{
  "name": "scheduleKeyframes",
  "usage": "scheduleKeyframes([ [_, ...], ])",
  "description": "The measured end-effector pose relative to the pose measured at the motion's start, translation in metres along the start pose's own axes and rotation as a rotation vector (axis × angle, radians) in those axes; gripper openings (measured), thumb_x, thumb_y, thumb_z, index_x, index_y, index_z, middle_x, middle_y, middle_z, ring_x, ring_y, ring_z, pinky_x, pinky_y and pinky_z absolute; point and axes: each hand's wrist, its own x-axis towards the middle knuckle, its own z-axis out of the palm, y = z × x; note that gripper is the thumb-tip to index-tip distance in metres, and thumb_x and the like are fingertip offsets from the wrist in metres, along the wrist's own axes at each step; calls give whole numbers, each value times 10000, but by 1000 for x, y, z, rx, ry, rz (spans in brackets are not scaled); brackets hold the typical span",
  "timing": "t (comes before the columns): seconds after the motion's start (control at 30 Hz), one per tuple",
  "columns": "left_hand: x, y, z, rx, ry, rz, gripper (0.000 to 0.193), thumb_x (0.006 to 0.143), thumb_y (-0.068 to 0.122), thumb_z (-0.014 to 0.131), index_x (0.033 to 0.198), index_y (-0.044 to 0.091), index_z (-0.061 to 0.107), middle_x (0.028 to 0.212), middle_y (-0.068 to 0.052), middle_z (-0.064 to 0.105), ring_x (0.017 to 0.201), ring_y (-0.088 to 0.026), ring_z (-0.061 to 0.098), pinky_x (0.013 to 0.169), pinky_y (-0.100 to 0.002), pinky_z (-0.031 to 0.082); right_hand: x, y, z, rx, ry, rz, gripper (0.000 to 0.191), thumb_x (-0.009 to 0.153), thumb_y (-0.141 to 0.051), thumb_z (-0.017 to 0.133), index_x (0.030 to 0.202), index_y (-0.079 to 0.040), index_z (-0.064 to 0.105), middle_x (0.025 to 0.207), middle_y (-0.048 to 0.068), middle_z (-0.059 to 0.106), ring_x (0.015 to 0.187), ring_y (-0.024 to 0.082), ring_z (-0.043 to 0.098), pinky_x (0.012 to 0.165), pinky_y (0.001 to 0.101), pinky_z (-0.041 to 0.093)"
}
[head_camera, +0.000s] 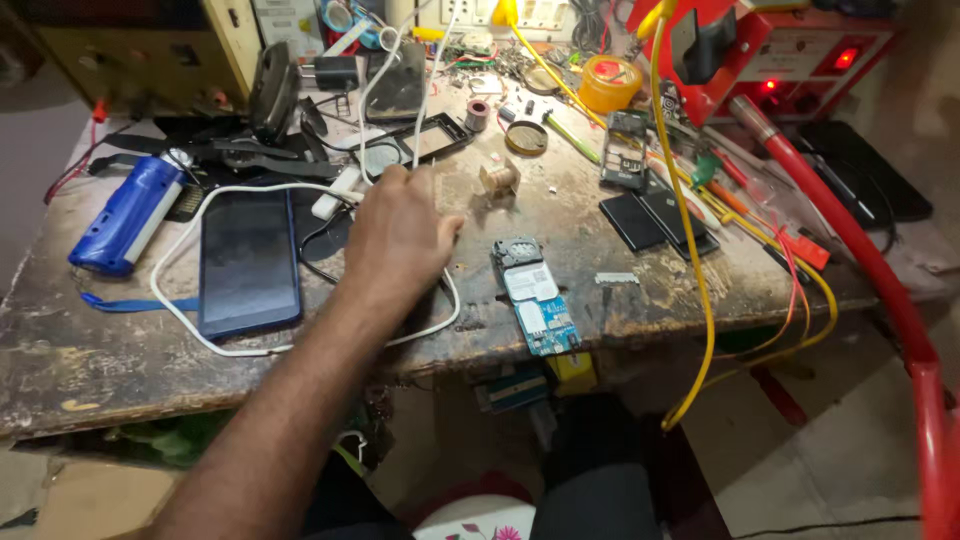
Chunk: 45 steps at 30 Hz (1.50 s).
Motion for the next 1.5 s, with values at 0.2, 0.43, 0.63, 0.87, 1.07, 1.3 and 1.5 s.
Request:
scheduleKeyframes([
  [0.2,11,-17,10,12,-33,39,438,808,250,804,1070,-66,649,943,-291,685,900,-459,686,834,-507,547,-94,11,-13,195,-211,420,160,907,-72,731,1004,-31,611,905,114,653,802,242,634,742,370,519],
  [0.43,15,-14,-6,-179,94,9,463,796,190,751,1204,-7,656,926,-190,736,865,-348,713,786,-453,551,-173,-3,-12,278,-197,491,181,931,-101,740,1037,-17,620,859,104,657,727,211,623,702,340,512],
  [0.63,-45,20,-61,-761,257,-54,458,998,153,676,1416,-8,579,1060,-40,644,878,-109,608,708,-259,525,-224,-38,21,232,-121,423,205,952,-125,748,1066,-4,628,820,95,660,662,186,614,668,314,507],
  [0.87,-214,89,-12,-1250,484,-185,265,987,44,650,1208,-19,517,1077,-164,651,959,-181,629,903,-326,532,-320,-27,79,1236,-571,430,467,811,-184,533,1244,-74,667,1162,139,762,1063,280,759,937,386,536],
  [1.07,-260,96,41,-1262,410,-169,369,943,62,728,1252,11,534,1168,-215,705,1080,-241,705,929,-359,576,-319,-100,88,415,-315,-136,566,611,-162,680,1165,-51,689,1060,145,743,1029,303,719,943,434,530],
  [1.3,-249,96,27,-1326,398,-245,336,918,-47,701,1202,4,529,1207,-278,732,1159,-307,711,1036,-420,550,-264,-164,72,533,-392,39,619,498,-131,772,1111,-93,700,1005,122,750,985,322,723,887,439,525],
  [1.5,-212,91,2,-1298,442,-36,286,1065,-13,549,1319,37,426,1274,-263,694,1216,-316,701,1089,-450,572,-263,-171,118,745,-375,266,440,665,-157,880,1045,-63,678,953,98,745,875,232,761,771,349,597],
])
